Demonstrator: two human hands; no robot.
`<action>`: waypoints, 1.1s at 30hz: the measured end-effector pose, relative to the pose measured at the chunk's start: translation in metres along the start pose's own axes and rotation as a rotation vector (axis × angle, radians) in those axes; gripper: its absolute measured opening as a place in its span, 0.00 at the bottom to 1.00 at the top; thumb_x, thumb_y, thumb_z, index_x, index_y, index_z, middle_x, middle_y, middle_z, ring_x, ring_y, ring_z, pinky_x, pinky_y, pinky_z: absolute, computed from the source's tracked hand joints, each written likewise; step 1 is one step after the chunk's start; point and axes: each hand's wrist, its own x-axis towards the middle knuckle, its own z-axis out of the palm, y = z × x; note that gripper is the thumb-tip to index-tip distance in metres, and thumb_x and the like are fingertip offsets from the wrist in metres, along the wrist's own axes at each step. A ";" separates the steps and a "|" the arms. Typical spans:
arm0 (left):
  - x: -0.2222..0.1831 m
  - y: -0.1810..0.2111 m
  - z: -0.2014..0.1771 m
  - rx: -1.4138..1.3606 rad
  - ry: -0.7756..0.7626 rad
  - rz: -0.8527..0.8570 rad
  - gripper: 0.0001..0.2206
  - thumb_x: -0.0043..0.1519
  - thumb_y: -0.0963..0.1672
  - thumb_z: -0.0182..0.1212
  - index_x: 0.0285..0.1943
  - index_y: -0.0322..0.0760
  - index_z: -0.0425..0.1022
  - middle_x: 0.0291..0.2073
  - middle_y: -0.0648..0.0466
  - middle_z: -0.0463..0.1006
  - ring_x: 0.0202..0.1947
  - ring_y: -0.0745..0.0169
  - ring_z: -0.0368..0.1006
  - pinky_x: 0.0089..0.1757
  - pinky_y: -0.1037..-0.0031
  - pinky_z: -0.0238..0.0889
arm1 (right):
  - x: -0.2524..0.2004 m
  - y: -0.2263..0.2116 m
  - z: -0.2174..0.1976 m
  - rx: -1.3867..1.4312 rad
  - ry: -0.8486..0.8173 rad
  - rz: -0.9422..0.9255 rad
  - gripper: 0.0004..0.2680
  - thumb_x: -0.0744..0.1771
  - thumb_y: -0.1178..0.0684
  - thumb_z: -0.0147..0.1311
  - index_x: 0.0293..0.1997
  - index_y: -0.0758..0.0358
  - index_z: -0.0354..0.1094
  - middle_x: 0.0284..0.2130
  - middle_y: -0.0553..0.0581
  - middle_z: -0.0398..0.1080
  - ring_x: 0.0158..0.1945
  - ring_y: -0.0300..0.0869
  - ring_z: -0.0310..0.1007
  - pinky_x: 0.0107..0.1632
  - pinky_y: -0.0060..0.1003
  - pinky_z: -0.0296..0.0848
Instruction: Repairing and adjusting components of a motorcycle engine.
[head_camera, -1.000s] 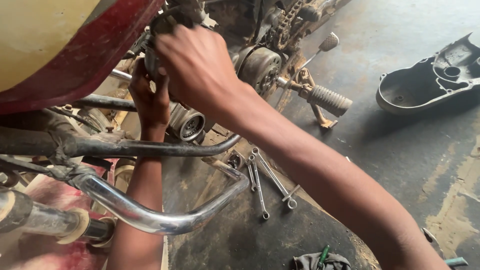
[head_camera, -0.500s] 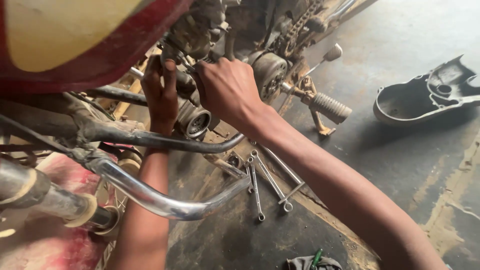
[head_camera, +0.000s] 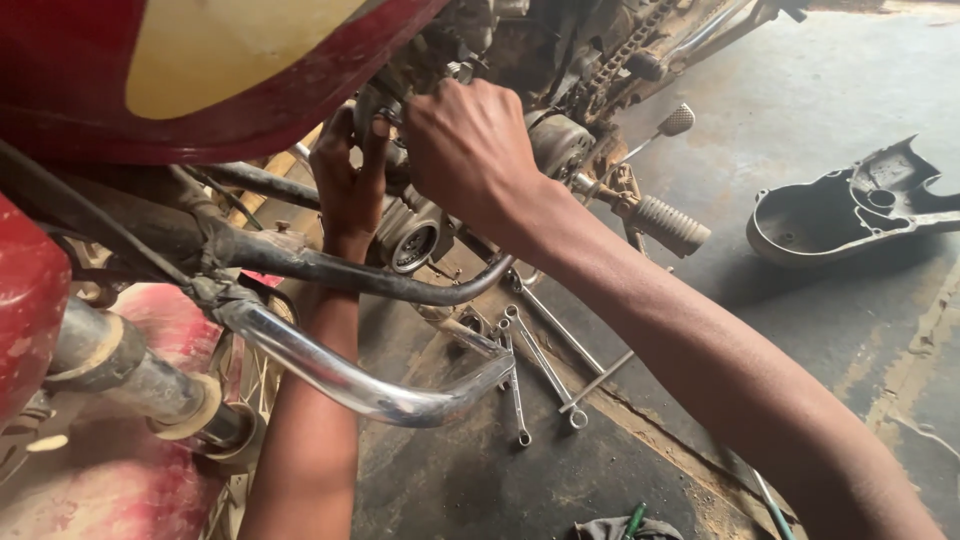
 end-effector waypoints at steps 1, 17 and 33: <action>0.000 -0.001 0.000 0.000 0.001 0.001 0.16 0.73 0.48 0.57 0.41 0.28 0.71 0.32 0.49 0.70 0.35 0.60 0.66 0.40 0.67 0.60 | -0.002 -0.001 0.002 0.000 0.001 -0.001 0.04 0.58 0.62 0.55 0.18 0.66 0.67 0.14 0.64 0.67 0.17 0.50 0.71 0.20 0.45 0.68; 0.001 0.011 -0.001 -0.015 0.021 -0.002 0.14 0.70 0.47 0.63 0.44 0.28 0.74 0.34 0.48 0.78 0.37 0.59 0.73 0.41 0.66 0.65 | -0.040 0.008 0.032 0.366 0.153 0.064 0.06 0.70 0.52 0.54 0.37 0.63 0.68 0.18 0.60 0.69 0.21 0.54 0.71 0.26 0.49 0.68; 0.000 0.005 -0.003 -0.024 0.004 -0.048 0.15 0.69 0.48 0.65 0.41 0.28 0.74 0.31 0.50 0.76 0.35 0.61 0.71 0.40 0.66 0.64 | -0.015 -0.010 0.001 0.143 0.138 0.089 0.05 0.68 0.54 0.56 0.34 0.63 0.70 0.14 0.57 0.66 0.16 0.48 0.67 0.22 0.46 0.66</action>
